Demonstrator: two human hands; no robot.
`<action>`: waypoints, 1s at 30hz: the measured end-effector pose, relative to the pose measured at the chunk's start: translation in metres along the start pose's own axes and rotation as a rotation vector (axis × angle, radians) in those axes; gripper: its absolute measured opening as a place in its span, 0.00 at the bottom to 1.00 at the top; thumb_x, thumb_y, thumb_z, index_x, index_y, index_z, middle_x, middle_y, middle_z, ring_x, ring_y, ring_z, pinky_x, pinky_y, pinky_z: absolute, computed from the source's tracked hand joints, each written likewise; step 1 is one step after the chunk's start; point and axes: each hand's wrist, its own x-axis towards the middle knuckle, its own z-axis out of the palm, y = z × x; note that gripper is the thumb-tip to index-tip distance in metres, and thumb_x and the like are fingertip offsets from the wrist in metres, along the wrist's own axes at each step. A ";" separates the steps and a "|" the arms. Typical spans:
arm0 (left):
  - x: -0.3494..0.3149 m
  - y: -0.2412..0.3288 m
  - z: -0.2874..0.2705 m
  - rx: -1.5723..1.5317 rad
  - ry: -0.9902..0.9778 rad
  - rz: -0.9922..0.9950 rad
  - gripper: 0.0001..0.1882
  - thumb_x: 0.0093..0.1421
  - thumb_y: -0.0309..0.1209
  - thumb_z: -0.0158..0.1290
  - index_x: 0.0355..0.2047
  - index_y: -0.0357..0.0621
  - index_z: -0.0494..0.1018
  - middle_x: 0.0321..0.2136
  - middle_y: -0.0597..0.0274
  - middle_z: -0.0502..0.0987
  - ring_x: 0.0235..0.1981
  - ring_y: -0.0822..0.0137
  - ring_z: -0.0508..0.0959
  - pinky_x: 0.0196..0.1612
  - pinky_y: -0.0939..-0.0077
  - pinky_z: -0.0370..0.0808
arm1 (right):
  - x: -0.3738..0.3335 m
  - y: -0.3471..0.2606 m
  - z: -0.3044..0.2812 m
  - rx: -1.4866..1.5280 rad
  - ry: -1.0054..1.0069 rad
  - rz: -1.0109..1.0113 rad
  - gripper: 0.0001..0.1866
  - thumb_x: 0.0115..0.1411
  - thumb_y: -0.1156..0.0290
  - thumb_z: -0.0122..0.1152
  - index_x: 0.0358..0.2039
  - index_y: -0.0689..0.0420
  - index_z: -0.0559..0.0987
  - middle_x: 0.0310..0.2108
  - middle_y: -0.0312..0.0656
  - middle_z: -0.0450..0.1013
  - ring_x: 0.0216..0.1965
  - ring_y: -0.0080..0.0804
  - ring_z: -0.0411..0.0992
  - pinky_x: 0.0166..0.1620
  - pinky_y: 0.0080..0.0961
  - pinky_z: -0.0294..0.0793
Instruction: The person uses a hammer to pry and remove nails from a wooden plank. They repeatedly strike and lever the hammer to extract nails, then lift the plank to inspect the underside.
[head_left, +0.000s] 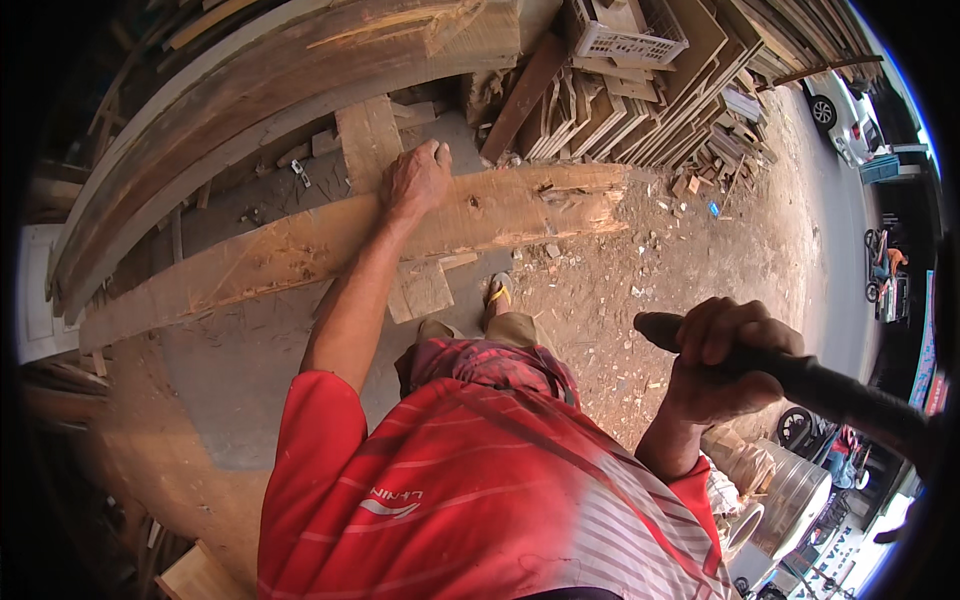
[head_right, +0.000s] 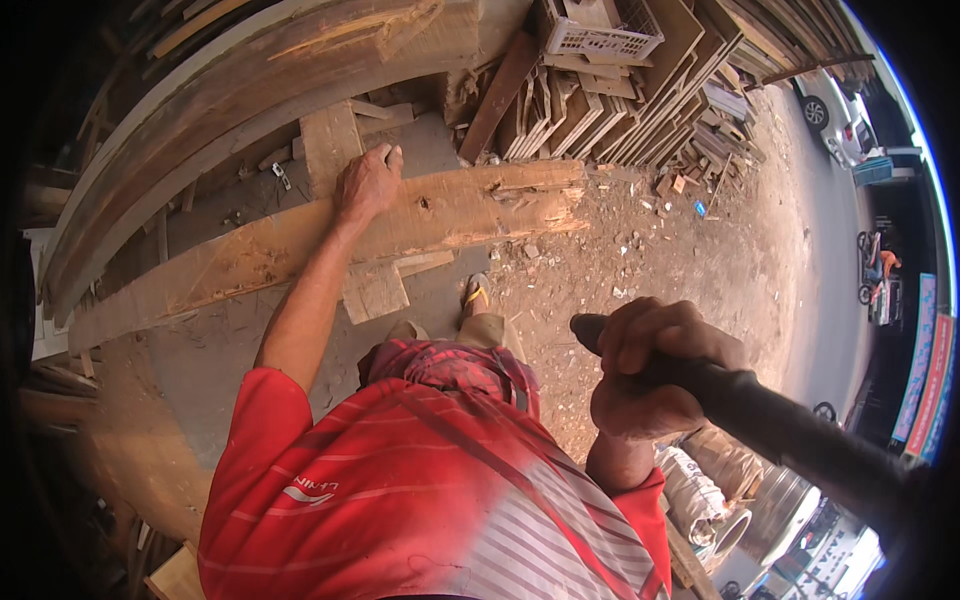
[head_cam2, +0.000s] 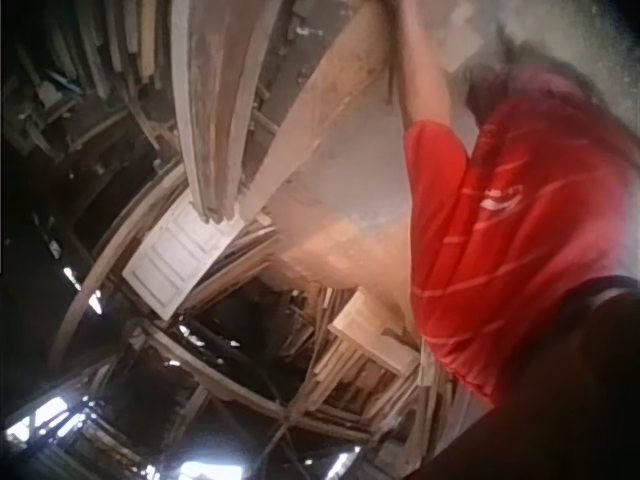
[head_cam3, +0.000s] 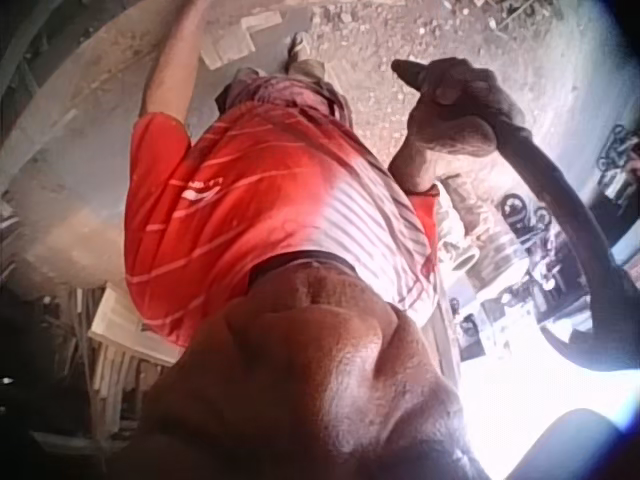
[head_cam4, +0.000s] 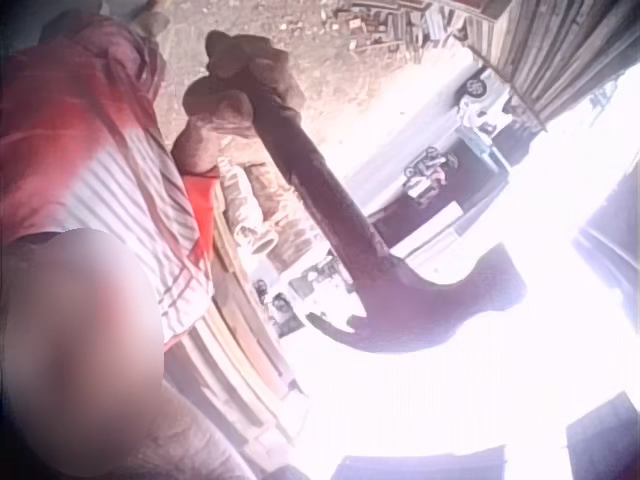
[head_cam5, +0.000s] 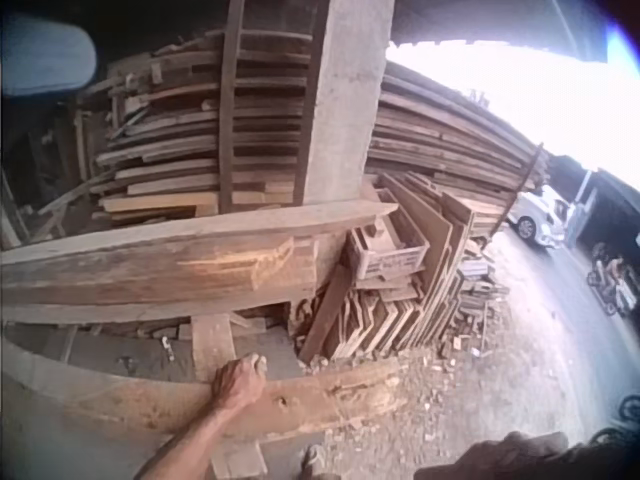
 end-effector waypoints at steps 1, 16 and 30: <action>0.002 0.005 0.001 0.004 -0.019 0.007 0.21 0.72 0.48 0.44 0.44 0.45 0.78 0.41 0.42 0.83 0.46 0.39 0.82 0.50 0.47 0.77 | 0.005 -0.004 -0.003 0.052 0.055 -0.146 0.31 0.67 0.38 0.57 0.49 0.56 0.71 0.23 0.36 0.66 0.16 0.25 0.63 0.19 0.23 0.65; 0.002 0.005 0.005 -0.028 -0.025 0.034 0.22 0.72 0.49 0.43 0.43 0.44 0.77 0.40 0.41 0.82 0.46 0.35 0.80 0.49 0.45 0.76 | -0.043 0.011 -0.007 -0.287 0.047 0.607 0.27 0.70 0.44 0.58 0.37 0.60 0.70 0.20 0.31 0.66 0.18 0.18 0.64 0.19 0.18 0.62; 0.009 0.005 0.013 -0.056 0.020 0.047 0.25 0.73 0.49 0.41 0.51 0.43 0.77 0.46 0.41 0.82 0.50 0.40 0.81 0.56 0.47 0.75 | -0.118 0.076 -0.020 -0.760 -0.214 1.260 0.26 0.72 0.47 0.55 0.35 0.63 0.72 0.23 0.44 0.70 0.27 0.33 0.70 0.33 0.38 0.71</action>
